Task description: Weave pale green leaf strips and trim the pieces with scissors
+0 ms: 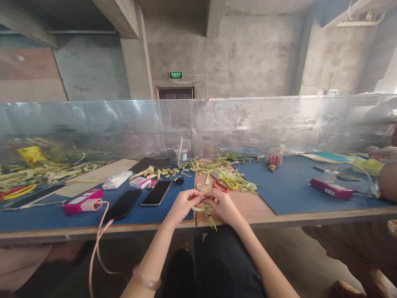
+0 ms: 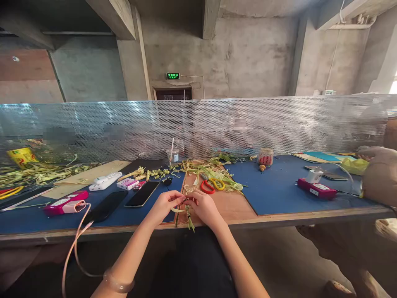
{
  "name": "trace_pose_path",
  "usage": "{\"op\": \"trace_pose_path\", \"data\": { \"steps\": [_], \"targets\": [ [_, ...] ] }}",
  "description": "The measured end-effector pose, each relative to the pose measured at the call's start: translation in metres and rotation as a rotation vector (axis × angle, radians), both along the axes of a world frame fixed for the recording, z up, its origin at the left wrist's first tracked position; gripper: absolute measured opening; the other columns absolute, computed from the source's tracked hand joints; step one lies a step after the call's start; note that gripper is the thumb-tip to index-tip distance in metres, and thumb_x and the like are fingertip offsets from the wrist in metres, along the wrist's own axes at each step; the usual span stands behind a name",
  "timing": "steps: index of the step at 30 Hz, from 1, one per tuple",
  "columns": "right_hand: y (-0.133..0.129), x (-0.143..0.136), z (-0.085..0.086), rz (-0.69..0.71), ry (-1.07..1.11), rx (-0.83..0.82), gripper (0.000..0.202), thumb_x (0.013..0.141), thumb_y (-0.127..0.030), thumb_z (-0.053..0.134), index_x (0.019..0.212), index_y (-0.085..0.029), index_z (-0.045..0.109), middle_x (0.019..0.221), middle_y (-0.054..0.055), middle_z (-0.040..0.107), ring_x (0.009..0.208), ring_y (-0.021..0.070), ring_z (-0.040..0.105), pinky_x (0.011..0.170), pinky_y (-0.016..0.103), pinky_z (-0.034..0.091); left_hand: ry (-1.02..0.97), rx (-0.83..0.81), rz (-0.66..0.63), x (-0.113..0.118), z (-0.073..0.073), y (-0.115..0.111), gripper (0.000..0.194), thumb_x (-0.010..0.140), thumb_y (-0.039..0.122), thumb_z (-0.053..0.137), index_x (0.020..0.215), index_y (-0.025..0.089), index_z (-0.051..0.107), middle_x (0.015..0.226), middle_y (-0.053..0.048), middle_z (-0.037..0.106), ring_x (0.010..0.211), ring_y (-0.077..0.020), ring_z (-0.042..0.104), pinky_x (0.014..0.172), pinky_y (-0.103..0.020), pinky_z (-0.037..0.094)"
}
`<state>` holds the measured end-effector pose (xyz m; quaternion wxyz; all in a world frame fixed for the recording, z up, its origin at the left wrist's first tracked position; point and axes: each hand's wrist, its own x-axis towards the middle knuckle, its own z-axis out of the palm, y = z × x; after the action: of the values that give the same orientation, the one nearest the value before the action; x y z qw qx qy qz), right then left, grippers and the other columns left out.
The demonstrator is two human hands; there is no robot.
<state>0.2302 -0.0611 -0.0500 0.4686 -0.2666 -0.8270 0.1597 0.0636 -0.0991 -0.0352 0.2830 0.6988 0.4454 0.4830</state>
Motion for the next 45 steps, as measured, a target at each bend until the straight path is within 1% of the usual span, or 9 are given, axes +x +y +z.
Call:
{"op": "trace_pose_path", "data": {
  "steps": [8, 14, 20, 29, 31, 34, 37, 40, 45],
  "targets": [
    [-0.0043, 0.0006, 0.0037, 0.061, 0.076, -0.136, 0.015, 0.077, -0.031, 0.055, 0.075, -0.019, 0.063, 0.071, -0.001, 0.061, 0.061, 0.0098, 0.049, 0.057, 0.022, 0.038, -0.039, -0.027, -0.014, 0.0021, 0.0067, -0.0058, 0.03, 0.072, 0.042, 0.055, 0.08, 0.015, 0.064, 0.076, -0.003, 0.063, 0.071, -0.0153, 0.055, 0.069, -0.028, 0.044],
    [-0.0046, 0.0011, 0.0043, 0.1, 0.087, -0.176, 0.016, 0.076, -0.033, 0.055, 0.074, -0.018, 0.059, 0.071, -0.001, 0.06, 0.063, 0.01, 0.05, 0.057, 0.022, 0.037, -0.156, -0.065, -0.024, 0.0017, 0.0025, -0.0014, 0.028, 0.071, 0.04, 0.058, 0.081, 0.014, 0.06, 0.079, -0.004, 0.061, 0.074, -0.0147, 0.055, 0.069, -0.027, 0.044],
    [-0.0052, 0.0015, 0.0041, 0.143, 0.095, -0.185, 0.015, 0.077, -0.032, 0.052, 0.077, -0.017, 0.057, 0.071, -0.001, 0.058, 0.065, 0.0099, 0.05, 0.059, 0.022, 0.038, -0.145, -0.06, -0.015, -0.0008, -0.0012, 0.0015, 0.027, 0.072, 0.04, 0.057, 0.082, 0.015, 0.058, 0.08, -0.004, 0.061, 0.075, -0.0149, 0.056, 0.07, -0.027, 0.044],
    [-0.0051, 0.0015, 0.0033, 0.148, 0.077, -0.169, 0.01, 0.076, -0.025, 0.049, 0.076, -0.017, 0.053, 0.069, -0.001, 0.055, 0.062, 0.0091, 0.047, 0.056, 0.021, 0.038, -0.104, -0.063, -0.004, 0.0016, 0.0, 0.0004, 0.029, 0.073, 0.041, 0.055, 0.085, 0.014, 0.058, 0.082, -0.005, 0.062, 0.077, -0.0157, 0.057, 0.069, -0.028, 0.045],
    [-0.0048, 0.0013, 0.0035, 0.147, 0.079, -0.173, 0.009, 0.075, -0.025, 0.049, 0.077, -0.016, 0.053, 0.069, -0.001, 0.054, 0.061, 0.009, 0.047, 0.056, 0.021, 0.038, -0.09, -0.043, 0.009, 0.0018, 0.0007, 0.0002, 0.03, 0.074, 0.04, 0.053, 0.09, 0.015, 0.057, 0.083, -0.005, 0.063, 0.078, -0.016, 0.057, 0.07, -0.029, 0.045],
    [-0.0046, 0.0011, 0.0035, 0.141, 0.091, -0.18, 0.009, 0.074, -0.024, 0.049, 0.076, -0.016, 0.053, 0.067, -0.002, 0.053, 0.06, 0.0088, 0.046, 0.055, 0.021, 0.038, -0.063, 0.043, 0.057, 0.0013, 0.0021, -0.0007, 0.029, 0.076, 0.039, 0.051, 0.094, 0.017, 0.056, 0.081, -0.004, 0.062, 0.076, -0.0154, 0.057, 0.071, -0.029, 0.046],
    [-0.0046, 0.0011, 0.0035, 0.129, 0.109, -0.183, 0.008, 0.074, -0.024, 0.049, 0.075, -0.016, 0.052, 0.066, -0.002, 0.051, 0.059, 0.0087, 0.045, 0.055, 0.021, 0.038, 0.007, 0.157, 0.128, 0.0008, 0.0038, -0.0027, 0.025, 0.076, 0.038, 0.051, 0.088, 0.018, 0.06, 0.085, -0.004, 0.061, 0.076, -0.0151, 0.056, 0.069, -0.029, 0.045],
    [-0.0047, 0.0012, 0.0041, 0.114, 0.128, -0.191, 0.01, 0.073, -0.025, 0.049, 0.075, -0.016, 0.052, 0.065, -0.002, 0.051, 0.059, 0.009, 0.045, 0.054, 0.021, 0.038, 0.101, 0.243, 0.148, 0.0018, 0.0046, -0.0046, 0.023, 0.076, 0.037, 0.052, 0.081, 0.019, 0.064, 0.087, -0.004, 0.059, 0.077, -0.015, 0.054, 0.067, -0.028, 0.044],
    [-0.0052, 0.0017, 0.0048, 0.107, 0.136, -0.214, 0.012, 0.074, -0.028, 0.049, 0.074, -0.016, 0.052, 0.064, -0.002, 0.051, 0.057, 0.009, 0.044, 0.052, 0.021, 0.037, 0.156, 0.28, 0.152, 0.0044, 0.0022, -0.003, 0.024, 0.075, 0.038, 0.053, 0.08, 0.02, 0.068, 0.087, -0.005, 0.058, 0.079, -0.0163, 0.053, 0.069, -0.031, 0.045]
  ]
}}
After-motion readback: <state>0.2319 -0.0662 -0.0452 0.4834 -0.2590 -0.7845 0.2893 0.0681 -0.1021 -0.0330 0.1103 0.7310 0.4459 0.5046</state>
